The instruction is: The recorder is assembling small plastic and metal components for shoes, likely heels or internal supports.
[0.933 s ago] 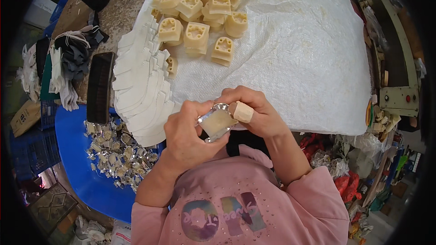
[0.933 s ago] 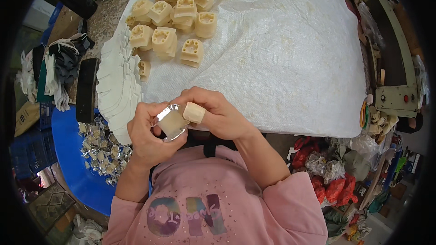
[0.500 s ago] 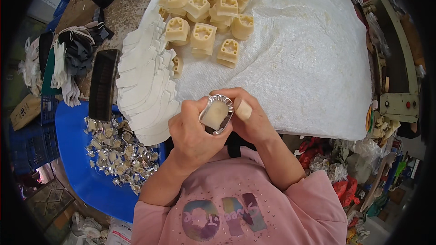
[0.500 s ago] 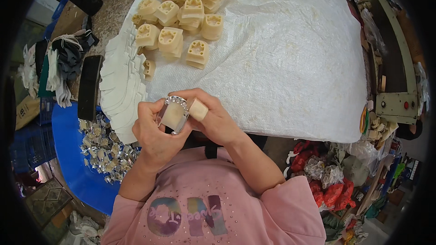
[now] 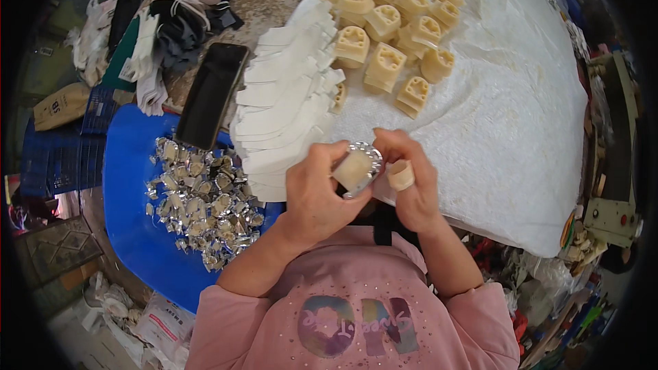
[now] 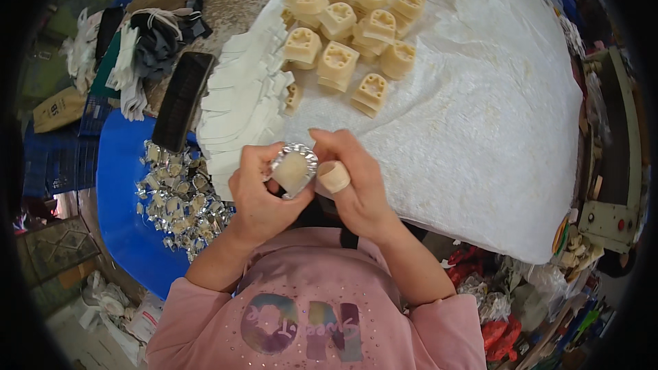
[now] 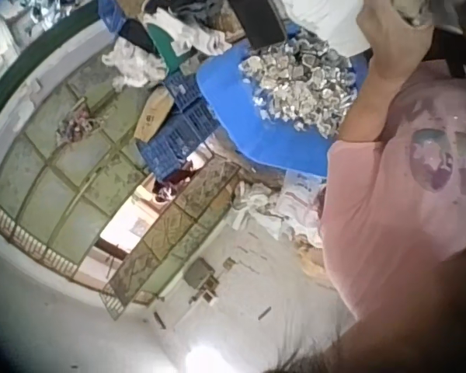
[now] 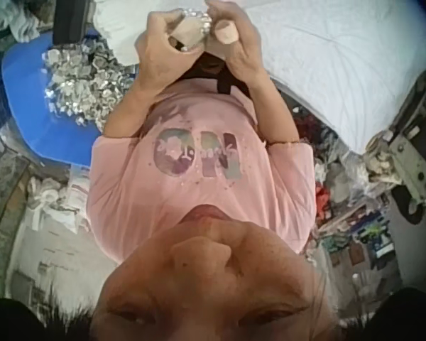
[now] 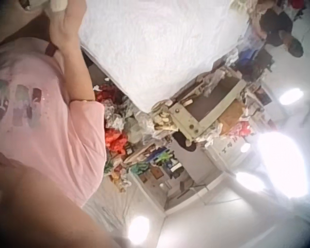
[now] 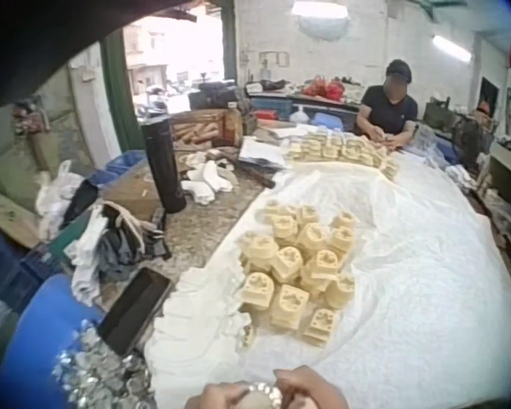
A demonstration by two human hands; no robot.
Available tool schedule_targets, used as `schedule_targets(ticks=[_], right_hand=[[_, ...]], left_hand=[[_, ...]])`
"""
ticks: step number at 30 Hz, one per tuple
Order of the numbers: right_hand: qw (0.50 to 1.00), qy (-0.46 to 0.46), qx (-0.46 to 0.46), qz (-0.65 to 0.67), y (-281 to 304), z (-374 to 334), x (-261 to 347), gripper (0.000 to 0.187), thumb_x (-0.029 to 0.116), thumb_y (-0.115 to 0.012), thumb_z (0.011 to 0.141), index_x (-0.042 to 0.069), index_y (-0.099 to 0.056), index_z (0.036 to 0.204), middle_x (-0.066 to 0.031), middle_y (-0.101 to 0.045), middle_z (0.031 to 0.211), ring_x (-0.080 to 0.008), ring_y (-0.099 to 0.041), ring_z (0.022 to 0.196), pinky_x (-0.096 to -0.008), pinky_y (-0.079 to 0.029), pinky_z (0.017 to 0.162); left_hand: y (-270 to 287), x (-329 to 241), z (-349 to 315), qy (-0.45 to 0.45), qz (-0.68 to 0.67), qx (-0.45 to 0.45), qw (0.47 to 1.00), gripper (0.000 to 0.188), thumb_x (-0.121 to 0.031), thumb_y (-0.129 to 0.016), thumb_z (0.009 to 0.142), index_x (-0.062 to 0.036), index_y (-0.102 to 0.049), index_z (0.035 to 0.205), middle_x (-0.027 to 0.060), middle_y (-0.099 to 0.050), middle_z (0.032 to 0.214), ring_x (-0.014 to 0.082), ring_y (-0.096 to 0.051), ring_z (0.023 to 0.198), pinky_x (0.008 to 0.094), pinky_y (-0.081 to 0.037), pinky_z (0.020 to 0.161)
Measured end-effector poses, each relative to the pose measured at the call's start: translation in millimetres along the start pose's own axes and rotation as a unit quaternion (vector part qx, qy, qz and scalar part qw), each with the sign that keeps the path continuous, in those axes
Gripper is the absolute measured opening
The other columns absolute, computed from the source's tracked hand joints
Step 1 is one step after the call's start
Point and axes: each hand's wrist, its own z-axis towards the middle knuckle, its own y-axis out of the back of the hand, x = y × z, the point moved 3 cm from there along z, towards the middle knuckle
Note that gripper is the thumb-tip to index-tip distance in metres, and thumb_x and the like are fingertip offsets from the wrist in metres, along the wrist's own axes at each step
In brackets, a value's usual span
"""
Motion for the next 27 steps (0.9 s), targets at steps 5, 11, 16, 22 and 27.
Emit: schedule_targets(ticks=[5, 11, 16, 22, 27], right_hand=[[0.977, 0.107, 0.078, -0.167, -7.8, 43.8, 15.0, 0.023, 0.004, -0.062, 0.079, 0.002, -0.059, 0.102, -0.0104, -0.054, 0.089, -0.0272, -0.053, 0.081, -0.0344, -0.044, 0.072], [0.921, 0.201, 0.126, -0.309, -38.1, 73.2, 9.8, 0.022, 0.003, -0.064, 0.072, 0.004, -0.062, 0.094, -0.0087, -0.053, 0.094, -0.0281, -0.047, 0.093, -0.0385, -0.037, 0.081], [0.882, 0.237, 0.165, -0.373, -68.0, 83.5, 7.4, 0.025, 0.009, -0.069, 0.072, 0.006, -0.064, 0.096, -0.0051, -0.054, 0.097, -0.0242, -0.046, 0.095, -0.0385, -0.032, 0.082], [0.850, 0.262, 0.189, -0.417, -108.1, 92.9, -0.8, 0.026, 0.004, -0.063, 0.066, 0.006, -0.067, 0.092, -0.0049, -0.054, 0.093, -0.0231, -0.047, 0.094, -0.0371, -0.031, 0.080], [0.849, 0.249, 0.191, -0.425, -132.3, 95.1, -10.9, 0.018, 0.007, -0.061, 0.064, 0.005, -0.063, 0.081, -0.0061, -0.053, 0.088, -0.0235, -0.047, 0.092, -0.0383, -0.031, 0.081]], left_hand=[[59.6, 39.4, -21.7, 0.136, 0.069, -0.110, 0.982, 0.047, -0.005, -0.076, 0.066, 0.0006, -0.051, 0.106, 0.0100, -0.057, 0.095, 0.0162, -0.056, 0.087, 0.0289, -0.046, 0.081], [153.8, 89.5, -74.2, 0.234, 0.328, -0.220, 0.889, 0.047, -0.004, -0.071, 0.071, -0.0009, -0.051, 0.114, 0.0133, -0.054, 0.106, 0.0232, -0.051, 0.101, 0.0334, -0.041, 0.088], [171.8, 78.8, -75.5, 0.212, 0.557, -0.273, 0.755, 0.044, -0.002, -0.068, 0.072, -0.0024, -0.053, 0.114, 0.0147, -0.053, 0.109, 0.0277, -0.047, 0.106, 0.0368, -0.040, 0.089], [99.6, 50.7, -25.0, -0.025, 0.231, -0.083, 0.969, 0.028, 0.005, -0.066, 0.065, -0.0023, -0.063, 0.091, 0.0122, -0.061, 0.096, 0.0298, -0.057, 0.095, 0.0369, -0.044, 0.081], [70.8, 44.7, -20.4, -0.082, 0.228, -0.056, 0.969, 0.029, 0.006, -0.066, 0.064, -0.0011, -0.063, 0.091, 0.0121, -0.062, 0.097, 0.0291, -0.060, 0.095, 0.0375, -0.043, 0.082]])
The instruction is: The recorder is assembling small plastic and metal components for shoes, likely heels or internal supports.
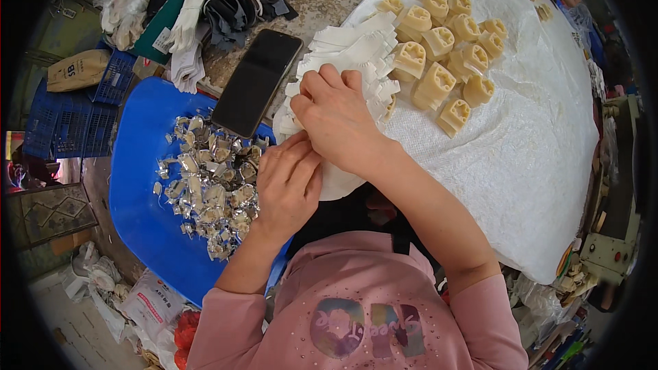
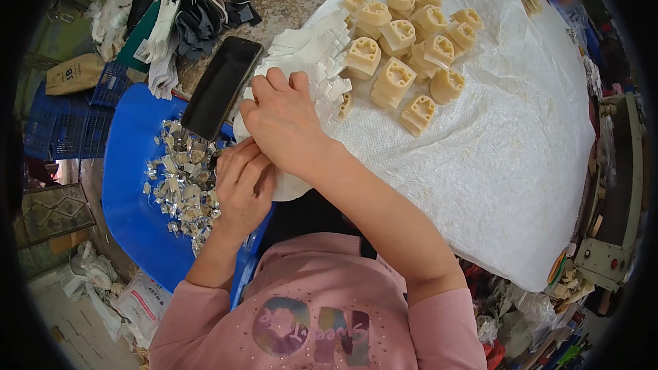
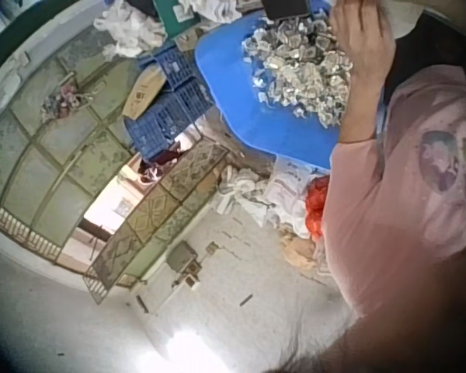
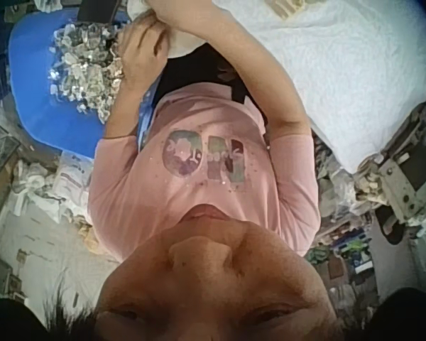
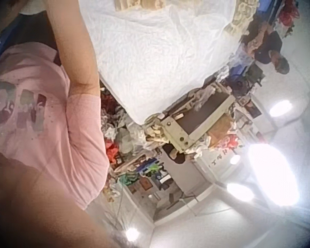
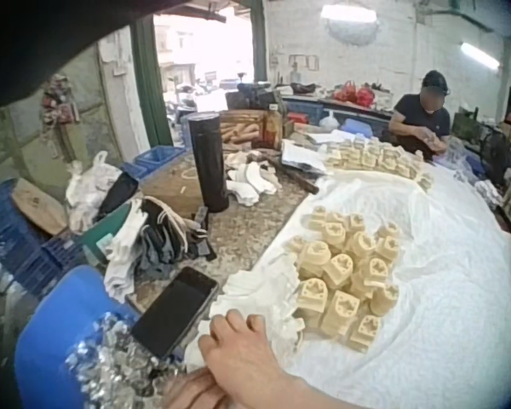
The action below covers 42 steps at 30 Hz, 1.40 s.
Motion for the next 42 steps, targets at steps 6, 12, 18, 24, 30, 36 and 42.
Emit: schedule_targets(ticks=[6, 12, 18, 24, 30, 36, 42], right_hand=[[0.999, -0.010, 0.004, 0.038, -4.6, -0.3, -3.9, 0.018, 0.010, -0.063, 0.061, 0.006, -0.057, 0.078, -0.0074, -0.052, 0.084, -0.0251, -0.046, 0.089, -0.0391, -0.031, 0.082], [0.956, -0.046, -0.041, 0.287, 14.6, -18.4, -22.7, 0.011, -0.002, -0.059, 0.072, 0.003, -0.054, 0.080, -0.0088, -0.055, 0.086, -0.0216, -0.052, 0.088, -0.0343, -0.038, 0.082], [0.702, -0.109, -0.318, 0.628, 68.9, -58.6, -61.7, 0.012, -0.003, -0.057, 0.084, 0.004, -0.051, 0.091, -0.0093, -0.060, 0.091, -0.0176, -0.057, 0.082, -0.0312, -0.046, 0.079], [0.791, -0.092, -0.230, 0.559, 113.3, -85.0, -52.1, 0.019, 0.005, -0.066, 0.076, 0.003, -0.053, 0.089, -0.0121, -0.058, 0.101, -0.0165, -0.055, 0.091, -0.0293, -0.046, 0.079], [0.866, -0.094, -0.080, 0.485, 102.5, -108.9, -27.8, 0.014, 0.010, -0.065, 0.078, 0.005, -0.058, 0.088, -0.0084, -0.057, 0.100, -0.0244, -0.052, 0.093, -0.0335, -0.040, 0.086], [0.953, -0.177, -0.134, 0.208, 113.0, -143.9, -98.1, 0.034, 0.006, -0.065, 0.073, 0.003, -0.059, 0.106, -0.0124, -0.057, 0.112, -0.0303, -0.052, 0.105, -0.0378, -0.044, 0.088], [0.977, -0.181, -0.112, 0.012, 98.7, -147.8, -104.4, 0.040, -0.003, -0.063, 0.062, 0.003, -0.060, 0.101, -0.0114, -0.057, 0.113, -0.0315, -0.053, 0.101, -0.0357, -0.048, 0.082]], left_hand=[[-2.6, -1.2, -1.1, 0.003, 0.039, -0.004, 0.999, 0.026, 0.005, -0.067, 0.066, -0.0013, -0.063, 0.091, 0.0103, -0.064, 0.097, 0.0243, -0.062, 0.094, 0.0348, -0.041, 0.082], [1.2, 1.9, 0.5, 0.015, 0.068, 0.014, 0.998, 0.024, 0.004, -0.066, 0.069, -0.0040, -0.064, 0.091, 0.0072, -0.065, 0.096, 0.0201, -0.063, 0.096, 0.0327, -0.038, 0.084], [1.4, -1.9, 3.7, 0.041, 0.055, 0.035, 0.997, 0.029, 0.004, -0.065, 0.068, -0.0045, -0.063, 0.096, 0.0096, -0.066, 0.098, 0.0217, -0.062, 0.100, 0.0353, -0.036, 0.090], [8.6, -39.6, 34.2, 0.058, -0.029, 0.093, 0.994, 0.033, -0.002, -0.064, 0.070, -0.0017, -0.061, 0.103, 0.0133, -0.059, 0.107, 0.0288, -0.059, 0.098, 0.0392, -0.034, 0.094], [-37.8, -67.2, 30.8, 0.084, -0.304, 0.143, 0.938, 0.028, -0.012, -0.055, 0.087, 0.0026, -0.059, 0.112, 0.0123, -0.057, 0.098, 0.0239, -0.057, 0.076, 0.0273, -0.045, 0.064], [-60.0, -66.7, 29.6, 0.258, -0.470, 0.151, 0.831, 0.030, -0.015, -0.042, 0.096, 0.0028, -0.060, 0.113, 0.0033, -0.058, 0.084, 0.0097, -0.049, 0.070, 0.0232, -0.041, 0.064], [-89.1, -86.9, 49.3, 0.079, -0.440, 0.167, 0.879, 0.029, -0.017, -0.042, 0.096, 0.0005, -0.060, 0.110, 0.0160, -0.059, 0.107, 0.0269, -0.057, 0.103, 0.0332, -0.043, 0.085]])
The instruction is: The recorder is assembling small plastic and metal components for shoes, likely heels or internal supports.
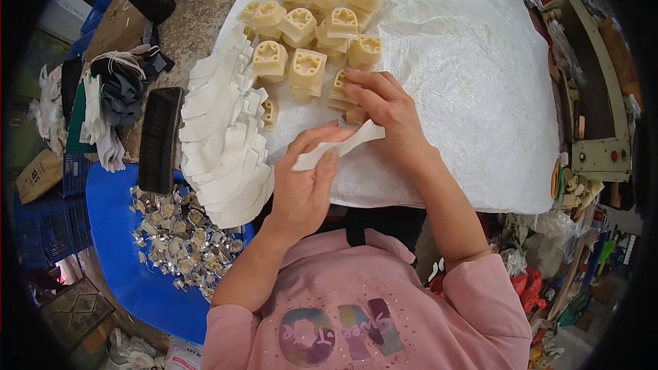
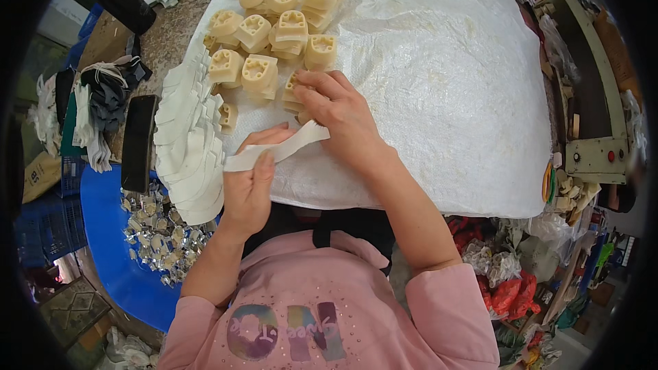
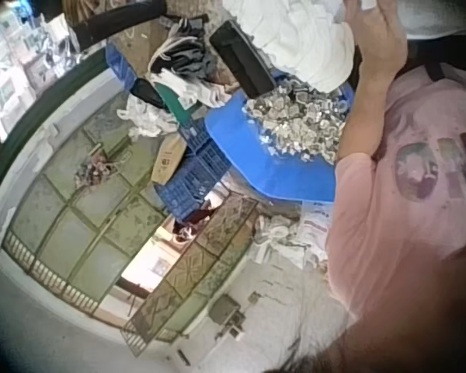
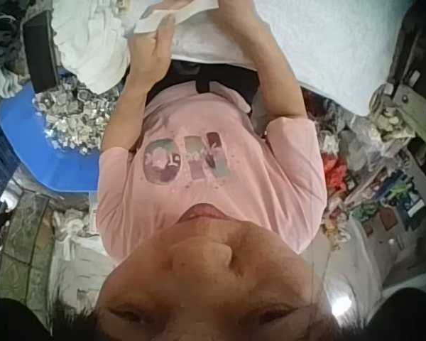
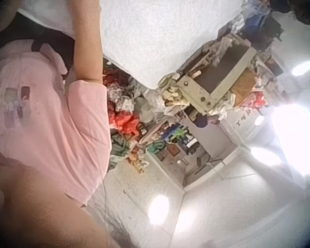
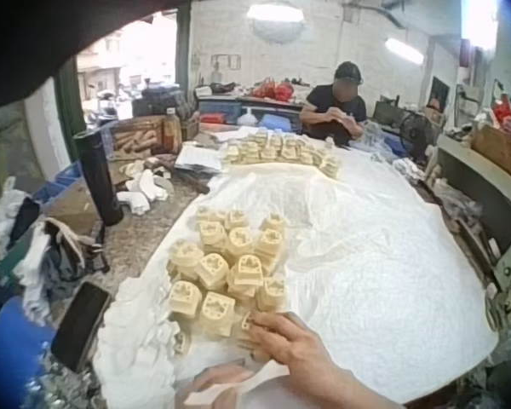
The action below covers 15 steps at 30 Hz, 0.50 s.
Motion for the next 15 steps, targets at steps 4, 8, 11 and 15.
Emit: schedule_targets(ticks=[4, 8, 11, 15], right_hand=[[0.996, -0.019, 0.042, 0.076, 0.2, -2.0, -8.5, 0.032, -0.002, -0.060, 0.071, 0.001, -0.060, 0.103, -0.0107, -0.055, 0.118, -0.0250, -0.055, 0.105, -0.0309, -0.054, 0.073], [0.994, -0.018, -0.002, 0.104, 0.3, 0.3, -7.6, 0.030, 0.001, -0.063, 0.064, 0.002, -0.057, 0.093, -0.0113, -0.057, 0.111, -0.0308, -0.053, 0.098, -0.0353, -0.049, 0.078], [0.999, 0.030, -0.001, 0.024, -0.4, 2.4, -4.1, 0.036, -0.001, -0.063, 0.064, 0.002, -0.056, 0.100, -0.0119, -0.056, 0.109, -0.0308, -0.052, 0.099, -0.0361, -0.048, 0.078], [0.997, 0.054, -0.043, 0.016, -6.5, -2.1, -2.8, 0.041, -0.006, -0.060, 0.065, 0.002, -0.054, 0.105, -0.0138, -0.056, 0.107, -0.0326, -0.055, 0.097, -0.0370, -0.049, 0.077]], left_hand=[[-11.8, 10.4, 8.8, -0.051, 0.118, 0.027, 0.991, 0.026, -0.016, -0.046, 0.094, -0.0002, -0.060, 0.109, 0.0170, -0.059, 0.106, 0.0338, -0.054, 0.106, 0.0395, -0.040, 0.090], [-18.3, 12.3, 11.6, -0.066, 0.195, 0.021, 0.978, 0.024, -0.015, -0.050, 0.090, -0.0023, -0.060, 0.108, 0.0164, -0.058, 0.106, 0.0349, -0.053, 0.105, 0.0426, -0.039, 0.089], [-18.2, 9.8, 13.9, -0.082, 0.230, 0.030, 0.969, 0.024, -0.013, -0.051, 0.088, -0.0032, -0.060, 0.108, 0.0154, -0.059, 0.105, 0.0326, -0.054, 0.105, 0.0413, -0.038, 0.088], [-18.0, 10.2, 14.8, -0.074, 0.275, 0.048, 0.957, 0.023, -0.010, -0.053, 0.086, -0.0028, -0.059, 0.107, 0.0144, -0.059, 0.105, 0.0300, -0.055, 0.105, 0.0402, -0.037, 0.087]])
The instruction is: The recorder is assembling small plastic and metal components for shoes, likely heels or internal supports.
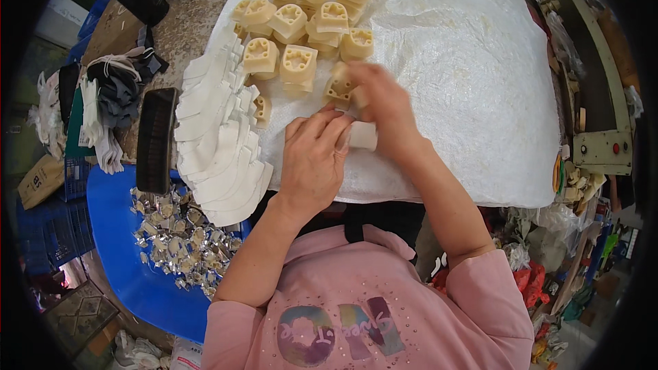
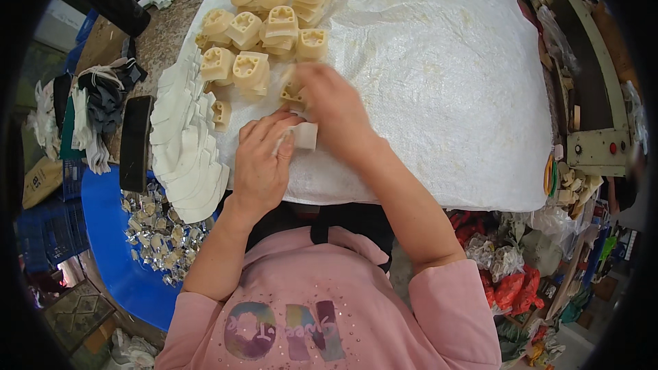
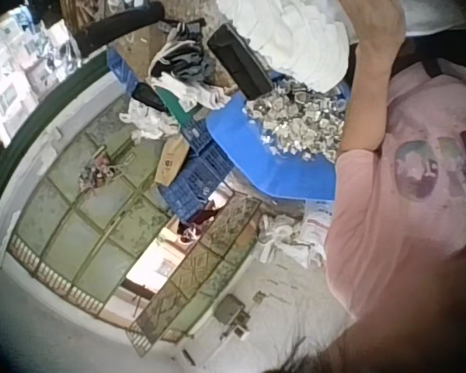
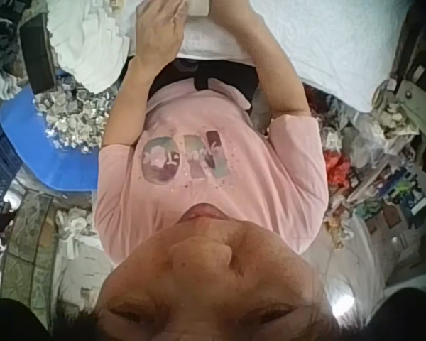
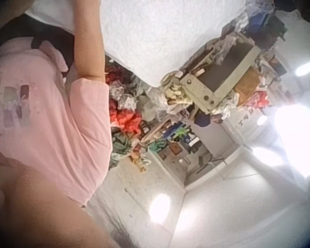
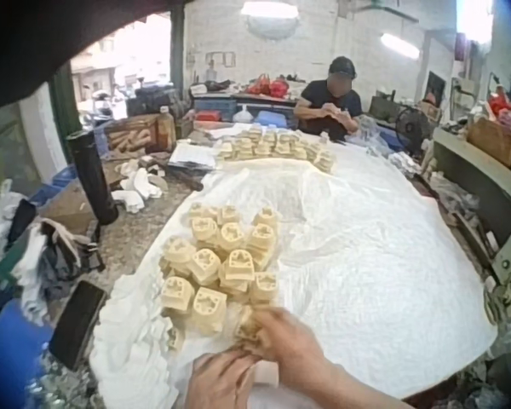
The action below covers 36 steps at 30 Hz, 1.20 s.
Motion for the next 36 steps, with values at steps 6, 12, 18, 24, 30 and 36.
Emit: schedule_targets(ticks=[6, 12, 18, 24, 30, 36], right_hand=[[0.922, -0.206, -0.198, 0.262, 1.5, -11.9, -13.6, 0.027, -0.004, -0.050, 0.085, 0.002, -0.053, 0.111, -0.0108, -0.057, 0.102, -0.0243, -0.061, 0.090, -0.0360, -0.049, 0.075], [0.857, -0.272, -0.173, 0.401, 28.5, -27.1, 18.5, 0.023, 0.006, -0.044, 0.093, 0.000, -0.052, 0.113, -0.0054, -0.056, 0.100, -0.0113, -0.054, 0.088, -0.0256, -0.044, 0.081], [0.714, -0.347, -0.177, 0.582, 29.1, -45.4, 37.1, 0.022, 0.011, -0.039, 0.098, -0.001, -0.046, 0.115, -0.0121, -0.058, 0.099, -0.0151, -0.059, 0.076, -0.0294, -0.052, 0.067], [0.836, -0.381, -0.153, 0.365, 35.1, -46.7, 33.4, 0.023, 0.000, -0.044, 0.091, 0.001, -0.049, 0.113, -0.0124, -0.057, 0.096, -0.0211, -0.059, 0.075, -0.0339, -0.051, 0.067], [0.988, -0.148, -0.016, -0.044, 28.9, -45.4, 30.5, 0.044, -0.010, -0.058, 0.065, 0.003, -0.059, 0.107, -0.0126, -0.054, 0.098, -0.0299, -0.051, 0.094, -0.0380, -0.048, 0.076], [0.987, -0.139, -0.050, 0.061, 30.2, -59.0, 25.4, 0.044, -0.009, -0.063, 0.069, 0.003, -0.056, 0.111, -0.0108, -0.060, 0.095, -0.0297, -0.058, 0.084, -0.0331, -0.050, 0.072]], left_hand=[[-0.8, 1.4, -1.9, 0.005, -0.042, 0.005, 0.999, 0.021, -0.010, -0.050, 0.087, -0.0024, -0.058, 0.105, 0.0155, -0.061, 0.102, 0.0343, -0.055, 0.105, 0.0416, -0.037, 0.088], [17.2, 7.1, -16.6, 0.251, -0.354, -0.032, 0.900, 0.033, -0.021, -0.039, 0.098, 0.0017, -0.059, 0.110, 0.0108, -0.065, 0.097, 0.0169, -0.059, 0.092, 0.0322, -0.044, 0.080], [20.8, -1.2, -30.8, 0.277, -0.530, -0.103, 0.795, 0.038, -0.022, -0.037, 0.099, 0.0099, -0.052, 0.114, 0.0159, -0.059, 0.107, 0.0169, -0.057, 0.086, 0.0284, -0.042, 0.075], [23.6, 1.9, -39.1, 0.285, -0.543, -0.131, 0.778, 0.039, -0.022, -0.038, 0.099, 0.0095, -0.051, 0.116, 0.0125, -0.061, 0.096, 0.0142, -0.056, 0.079, 0.0276, -0.041, 0.069], [26.0, 4.1, -45.2, 0.326, -0.539, -0.145, 0.763, 0.038, -0.023, -0.039, 0.099, 0.0076, -0.052, 0.117, 0.0079, -0.060, 0.080, 0.0123, -0.053, 0.069, 0.0245, -0.040, 0.061], [23.5, 5.2, -48.1, 0.331, -0.556, -0.138, 0.750, 0.037, -0.023, -0.040, 0.099, 0.0073, -0.052, 0.117, 0.0076, -0.059, 0.080, 0.0108, -0.051, 0.067, 0.0240, -0.038, 0.058]])
